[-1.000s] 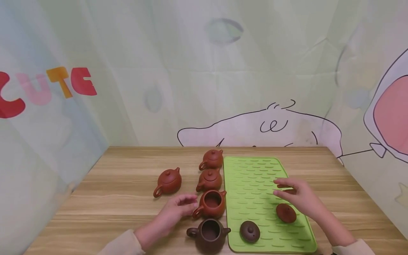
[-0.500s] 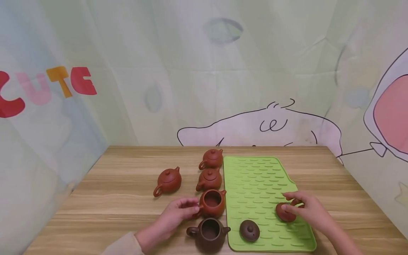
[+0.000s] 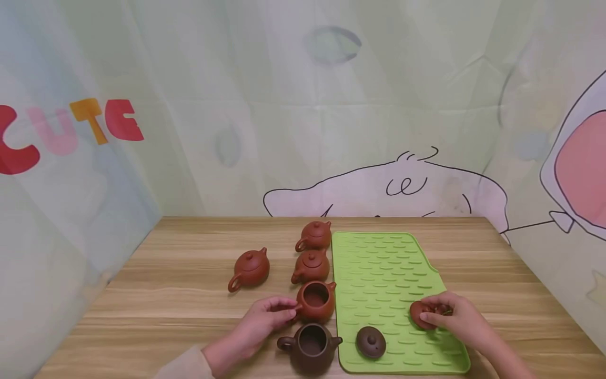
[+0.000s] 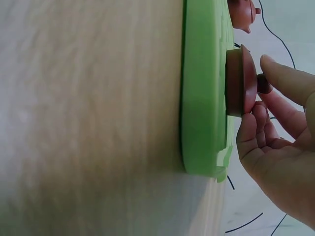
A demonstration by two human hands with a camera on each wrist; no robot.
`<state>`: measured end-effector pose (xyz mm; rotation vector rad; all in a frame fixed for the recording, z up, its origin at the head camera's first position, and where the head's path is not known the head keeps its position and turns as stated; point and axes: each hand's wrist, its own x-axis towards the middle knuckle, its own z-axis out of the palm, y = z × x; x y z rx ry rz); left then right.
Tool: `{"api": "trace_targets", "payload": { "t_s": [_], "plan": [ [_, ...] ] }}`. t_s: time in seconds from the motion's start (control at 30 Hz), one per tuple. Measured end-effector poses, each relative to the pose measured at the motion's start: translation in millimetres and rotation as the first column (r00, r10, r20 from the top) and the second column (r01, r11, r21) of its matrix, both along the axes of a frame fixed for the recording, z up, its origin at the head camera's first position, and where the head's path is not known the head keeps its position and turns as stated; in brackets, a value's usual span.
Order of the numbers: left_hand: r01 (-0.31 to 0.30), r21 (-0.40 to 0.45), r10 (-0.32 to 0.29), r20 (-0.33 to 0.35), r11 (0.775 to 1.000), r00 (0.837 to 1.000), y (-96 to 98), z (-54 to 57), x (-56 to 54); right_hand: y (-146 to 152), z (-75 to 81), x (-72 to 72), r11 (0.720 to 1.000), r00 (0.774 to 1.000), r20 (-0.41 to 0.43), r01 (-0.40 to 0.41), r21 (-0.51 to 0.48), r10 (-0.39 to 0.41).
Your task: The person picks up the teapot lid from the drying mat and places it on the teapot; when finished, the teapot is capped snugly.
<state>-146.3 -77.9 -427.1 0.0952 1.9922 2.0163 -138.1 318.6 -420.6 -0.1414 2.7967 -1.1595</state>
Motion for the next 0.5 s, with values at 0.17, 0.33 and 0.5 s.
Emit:
{"api": "trace_targets", "payload": {
  "t_s": [0.17, 0.33, 0.5],
  "plan": [
    [-0.006, -0.004, 0.006, 0.017, 1.000, 1.000, -0.2, -1.2, -0.8, 0.1, -0.7, 1.2, 1.000, 1.000, 0.001, 0.011, -0.018, -0.011],
    [-0.003, 0.009, 0.003, 0.020, 1.000, 1.000, 0.0, -2.8, -1.5, 0.3, -1.0, 1.6, 1.000, 1.000, -0.001, 0.013, -0.017, -0.013],
    [-0.003, 0.015, 0.002, 0.022, 1.000, 1.000, -0.7, -2.9, -0.9, 0.2, -0.7, 1.8, 1.000, 1.000, 0.010, 0.014, 0.001, -0.014]
  ]
}}
